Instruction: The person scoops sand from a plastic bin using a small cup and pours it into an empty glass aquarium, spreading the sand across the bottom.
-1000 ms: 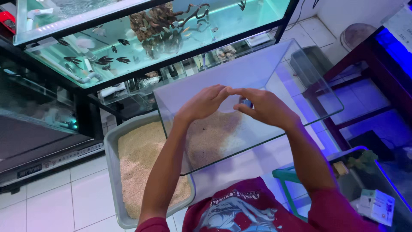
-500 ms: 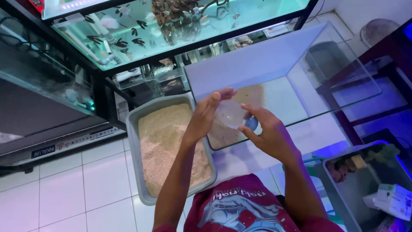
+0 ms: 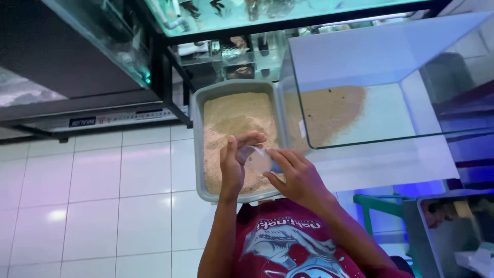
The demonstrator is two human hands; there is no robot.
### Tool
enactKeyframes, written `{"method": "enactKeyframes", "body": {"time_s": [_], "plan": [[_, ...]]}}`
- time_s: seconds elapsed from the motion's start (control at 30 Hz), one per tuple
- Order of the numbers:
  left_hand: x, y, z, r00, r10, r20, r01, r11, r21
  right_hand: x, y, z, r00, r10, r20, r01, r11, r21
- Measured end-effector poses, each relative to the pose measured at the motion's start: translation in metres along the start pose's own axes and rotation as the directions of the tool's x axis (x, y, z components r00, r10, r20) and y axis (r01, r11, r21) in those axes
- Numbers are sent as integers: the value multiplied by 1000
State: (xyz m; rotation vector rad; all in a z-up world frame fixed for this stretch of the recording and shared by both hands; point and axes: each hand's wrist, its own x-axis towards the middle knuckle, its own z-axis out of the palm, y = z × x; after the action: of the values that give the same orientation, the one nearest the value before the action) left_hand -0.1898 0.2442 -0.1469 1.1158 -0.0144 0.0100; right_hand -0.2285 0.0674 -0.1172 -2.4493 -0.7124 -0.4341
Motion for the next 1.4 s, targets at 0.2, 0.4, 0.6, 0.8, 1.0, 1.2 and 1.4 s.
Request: {"method": "enactKeyframes", "body": {"time_s": [0.2, 0.4, 0.6, 0.8, 1.0, 1.2, 1.4], "plan": [[-35, -30, -69, 926, 91, -366, 82, 899, 431, -5, 41, 95, 983, 19, 185, -30, 998, 56], [-80, -103, -118, 768, 237, -595, 139, 845, 517, -7, 74, 178, 934, 10, 358, -25, 999, 38], [-87, -115, -121, 686, 486, -541, 12, 736, 677, 36, 50, 225, 909, -103, 404, 68, 993, 100], [-91, -101, -114, 698, 472, -538, 7, 747, 665, 40, 35, 255, 855, -322, 406, 282, 946, 158], [-89, -111, -118, 698, 512, -500, 13, 689, 724, 26, 49, 236, 794, -389, 467, 287, 917, 276], [-87, -125, -127, 698, 560, -446, -22, 640, 768, 21, 71, 205, 737, -310, 600, 199, 949, 246], [-84, -128, -126, 699, 587, -408, -36, 599, 800, 9, 104, 215, 715, -203, 669, 54, 970, 238]]}}
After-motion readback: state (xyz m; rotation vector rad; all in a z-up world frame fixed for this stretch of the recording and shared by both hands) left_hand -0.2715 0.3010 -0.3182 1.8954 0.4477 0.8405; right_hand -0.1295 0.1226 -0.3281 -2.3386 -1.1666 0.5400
